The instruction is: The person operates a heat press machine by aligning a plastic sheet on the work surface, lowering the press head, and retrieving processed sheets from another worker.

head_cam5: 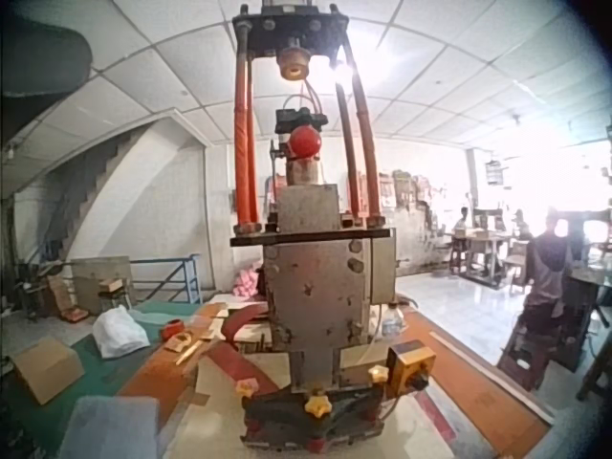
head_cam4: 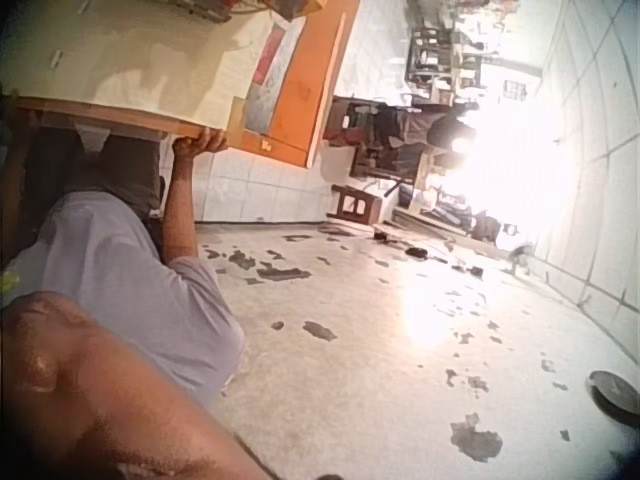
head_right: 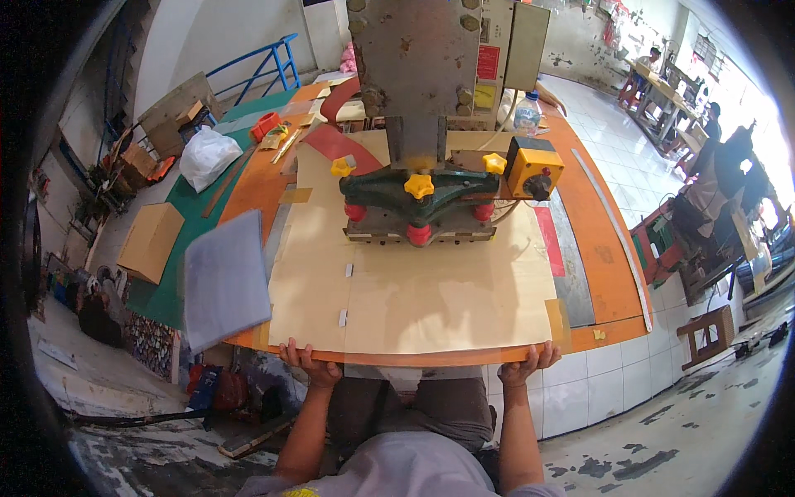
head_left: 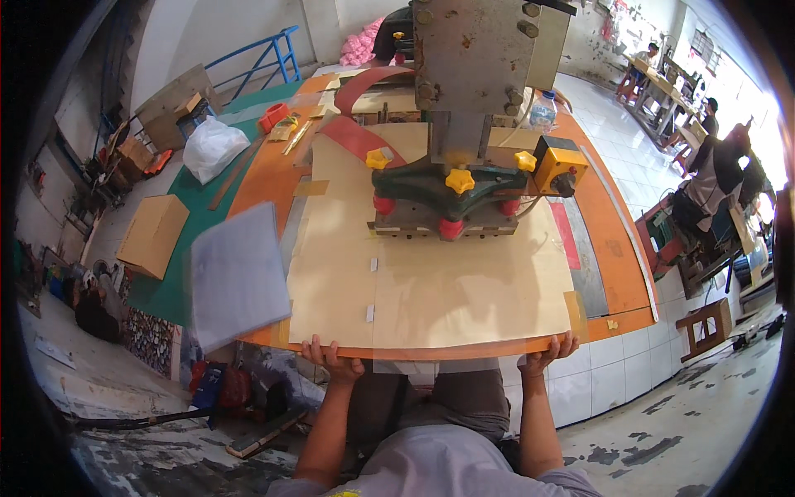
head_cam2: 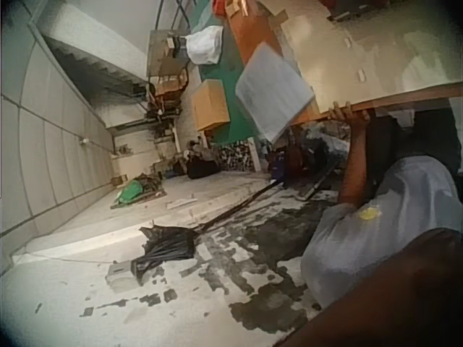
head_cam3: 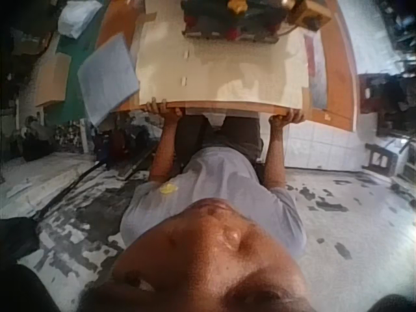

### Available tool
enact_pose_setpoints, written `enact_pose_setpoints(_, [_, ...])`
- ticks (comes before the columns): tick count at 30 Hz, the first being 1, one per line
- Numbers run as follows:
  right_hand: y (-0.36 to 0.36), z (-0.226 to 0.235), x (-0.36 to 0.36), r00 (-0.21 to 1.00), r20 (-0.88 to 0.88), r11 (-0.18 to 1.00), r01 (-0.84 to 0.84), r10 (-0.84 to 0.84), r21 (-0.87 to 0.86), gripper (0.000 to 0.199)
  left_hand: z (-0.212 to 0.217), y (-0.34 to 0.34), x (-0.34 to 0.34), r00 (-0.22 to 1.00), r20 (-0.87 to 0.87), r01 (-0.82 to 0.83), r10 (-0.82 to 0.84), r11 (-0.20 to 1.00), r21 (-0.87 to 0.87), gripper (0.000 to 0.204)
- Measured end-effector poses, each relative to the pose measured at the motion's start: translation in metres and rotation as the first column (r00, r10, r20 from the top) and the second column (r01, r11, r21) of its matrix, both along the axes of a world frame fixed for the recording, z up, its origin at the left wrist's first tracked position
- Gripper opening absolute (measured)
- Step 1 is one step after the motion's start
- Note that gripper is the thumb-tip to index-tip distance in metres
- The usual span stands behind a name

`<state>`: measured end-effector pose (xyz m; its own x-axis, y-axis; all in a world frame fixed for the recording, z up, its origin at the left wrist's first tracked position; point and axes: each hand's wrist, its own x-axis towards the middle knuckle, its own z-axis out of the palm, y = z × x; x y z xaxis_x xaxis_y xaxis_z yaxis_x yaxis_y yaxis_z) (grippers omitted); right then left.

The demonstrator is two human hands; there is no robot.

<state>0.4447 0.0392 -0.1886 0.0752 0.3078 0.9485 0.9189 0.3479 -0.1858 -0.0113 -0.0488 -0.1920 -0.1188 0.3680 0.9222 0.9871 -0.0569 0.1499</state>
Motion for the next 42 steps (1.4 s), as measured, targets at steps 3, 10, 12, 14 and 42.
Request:
enact_pose_setpoints(3, [-0.0006,-0.0001,-0.0009,1.000,-0.006,1.000,0.004,-0.004,-0.004,0.054,0.0013,-0.0001,0.0003,1.000,0.004,0.020,-0.020,1.000,-0.004,0.064])
enact_pose_setpoints(10, [0.0008,-0.0023,0.0004,1.000,-0.014,1.000,0.001,-0.001,-0.001,0.056,0.0013,0.0008,0.0005,1.000,0.006,0.006,-0.006,1.000,-0.003,0.063])
enact_pose_setpoints(12, [0.0002,-0.0015,0.0000,1.000,-0.012,1.000,0.007,-0.007,-0.005,0.056,0.0017,0.0011,0.0007,1.000,0.000,0.010,-0.010,1.000,-0.001,0.063])
enact_pose_setpoints(14, [0.0003,0.0022,-0.0027,1.000,-0.011,1.000,0.009,-0.009,-0.008,0.055,0.0008,0.0006,-0.0005,1.000,0.000,0.000,0.000,1.000,-0.005,0.063])
enact_pose_setpoints(42, [0.0011,-0.0036,0.0003,1.000,-0.018,1.000,0.023,-0.023,-0.009,0.057,0.0049,0.0013,0.0017,1.000,0.005,0.005,-0.005,1.000,-0.006,0.061])
